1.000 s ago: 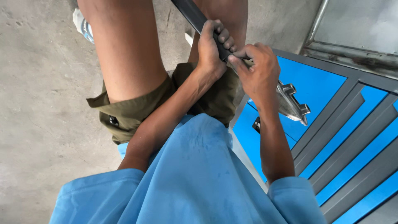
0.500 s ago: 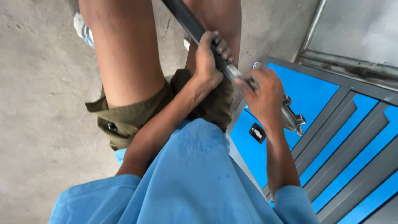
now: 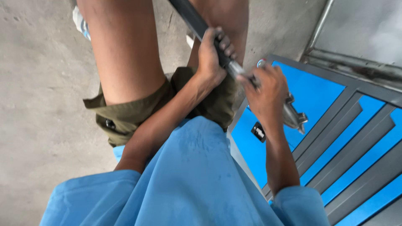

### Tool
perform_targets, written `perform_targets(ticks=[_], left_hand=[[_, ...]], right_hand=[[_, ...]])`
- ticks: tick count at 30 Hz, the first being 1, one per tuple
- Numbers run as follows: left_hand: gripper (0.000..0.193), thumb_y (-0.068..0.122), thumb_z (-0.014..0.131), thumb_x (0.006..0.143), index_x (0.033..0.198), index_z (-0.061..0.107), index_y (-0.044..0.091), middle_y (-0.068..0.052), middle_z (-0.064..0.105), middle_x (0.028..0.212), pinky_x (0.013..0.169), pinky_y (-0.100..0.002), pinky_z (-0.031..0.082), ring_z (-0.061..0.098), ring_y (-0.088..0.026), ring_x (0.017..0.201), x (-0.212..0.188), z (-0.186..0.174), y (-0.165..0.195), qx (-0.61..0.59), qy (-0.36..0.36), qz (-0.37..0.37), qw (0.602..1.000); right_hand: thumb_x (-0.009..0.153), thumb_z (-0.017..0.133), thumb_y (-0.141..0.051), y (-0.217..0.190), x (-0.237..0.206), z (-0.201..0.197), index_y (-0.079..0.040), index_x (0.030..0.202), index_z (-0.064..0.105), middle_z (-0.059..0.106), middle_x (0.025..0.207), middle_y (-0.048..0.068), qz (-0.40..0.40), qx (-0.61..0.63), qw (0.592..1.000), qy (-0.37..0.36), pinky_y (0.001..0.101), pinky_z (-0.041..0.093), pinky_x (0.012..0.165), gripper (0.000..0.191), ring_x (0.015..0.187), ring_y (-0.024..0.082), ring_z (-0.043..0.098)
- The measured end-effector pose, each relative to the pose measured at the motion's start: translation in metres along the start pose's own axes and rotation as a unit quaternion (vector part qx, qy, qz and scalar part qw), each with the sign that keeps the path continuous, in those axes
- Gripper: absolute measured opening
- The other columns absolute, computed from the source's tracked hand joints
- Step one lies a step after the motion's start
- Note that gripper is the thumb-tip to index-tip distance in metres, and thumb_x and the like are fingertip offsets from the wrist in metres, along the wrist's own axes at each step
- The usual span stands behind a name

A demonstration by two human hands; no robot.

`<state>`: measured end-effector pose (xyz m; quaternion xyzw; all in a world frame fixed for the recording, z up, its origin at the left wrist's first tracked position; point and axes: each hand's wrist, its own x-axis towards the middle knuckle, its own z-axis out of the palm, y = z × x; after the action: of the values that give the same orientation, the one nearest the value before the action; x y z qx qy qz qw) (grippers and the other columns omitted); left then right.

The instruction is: The person scrubs a long metal part with a small abrasive block, focusing on the junction between a dark rod and a silver housing. They rotate the part to reach different sides and continue scrubbing the same areas repeatedly.

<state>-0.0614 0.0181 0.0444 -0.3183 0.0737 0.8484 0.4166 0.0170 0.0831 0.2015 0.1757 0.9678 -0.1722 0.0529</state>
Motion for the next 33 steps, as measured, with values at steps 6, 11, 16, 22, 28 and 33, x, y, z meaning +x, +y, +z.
perform_targets(ticks=[6,11,16,22,28,33], left_hand=[[0.022,0.029,0.057,0.097,0.083,0.047,0.015,0.001,0.042,0.066,0.059,-0.037,0.044,0.046,-0.017,0.06,0.002,0.001,0.0,0.019,0.002,-0.018,1.0],[0.023,0.029,0.058,0.097,0.083,0.047,0.015,0.001,0.043,0.067,0.062,-0.037,0.046,0.047,-0.017,0.062,0.003,-0.001,-0.004,0.04,0.009,-0.02,0.999],[0.026,0.032,0.059,0.097,0.083,0.046,0.015,0.001,0.044,0.067,0.06,-0.037,0.045,0.049,-0.017,0.062,0.004,-0.004,-0.006,0.036,0.011,-0.024,0.999],[0.023,0.033,0.061,0.093,0.083,0.049,0.017,0.003,0.044,0.065,0.057,-0.036,0.047,0.049,-0.015,0.059,0.005,-0.002,-0.009,0.028,0.017,-0.01,0.999],[0.025,0.033,0.065,0.093,0.084,0.049,0.016,0.002,0.045,0.066,0.058,-0.037,0.046,0.05,-0.016,0.061,0.004,0.006,0.0,0.046,0.014,-0.012,0.999],[0.045,0.054,0.067,0.093,0.088,0.051,0.012,-0.002,0.049,0.071,0.068,-0.04,0.049,0.052,-0.02,0.067,-0.003,0.011,0.021,0.015,-0.075,-0.08,0.994]], right_hand=[[0.091,0.089,-0.025,0.004,-0.007,0.015,-0.012,0.094,0.072,0.058,0.088,0.007,-0.044,-0.056,0.996,0.047,0.0449,0.041,0.073,0.022,0.086,0.03,0.056],[0.086,0.091,-0.024,0.007,-0.011,0.013,-0.014,0.09,0.071,0.058,0.089,0.008,-0.052,-0.118,0.991,0.043,0.0446,0.038,0.072,0.022,0.086,0.032,0.054],[0.094,0.089,-0.026,0.003,-0.002,0.023,-0.014,0.095,0.071,0.059,0.092,0.006,-0.046,-0.069,0.995,0.047,0.0455,0.04,0.077,0.022,0.091,0.032,0.055],[0.095,0.088,-0.024,0.005,-0.006,0.023,-0.012,0.096,0.071,0.058,0.094,0.008,-0.033,-0.086,0.994,0.051,0.0456,0.041,0.077,0.021,0.092,0.032,0.055],[0.096,0.087,-0.025,0.005,-0.008,0.023,-0.012,0.1,0.072,0.058,0.096,0.008,-0.028,-0.076,0.996,0.044,0.0459,0.041,0.078,0.02,0.093,0.032,0.057],[0.092,0.086,-0.021,0.014,-0.032,0.008,-0.013,0.099,0.073,0.06,0.094,0.006,-0.045,-0.117,0.99,0.07,0.0464,0.04,0.077,0.016,0.092,0.031,0.058]])
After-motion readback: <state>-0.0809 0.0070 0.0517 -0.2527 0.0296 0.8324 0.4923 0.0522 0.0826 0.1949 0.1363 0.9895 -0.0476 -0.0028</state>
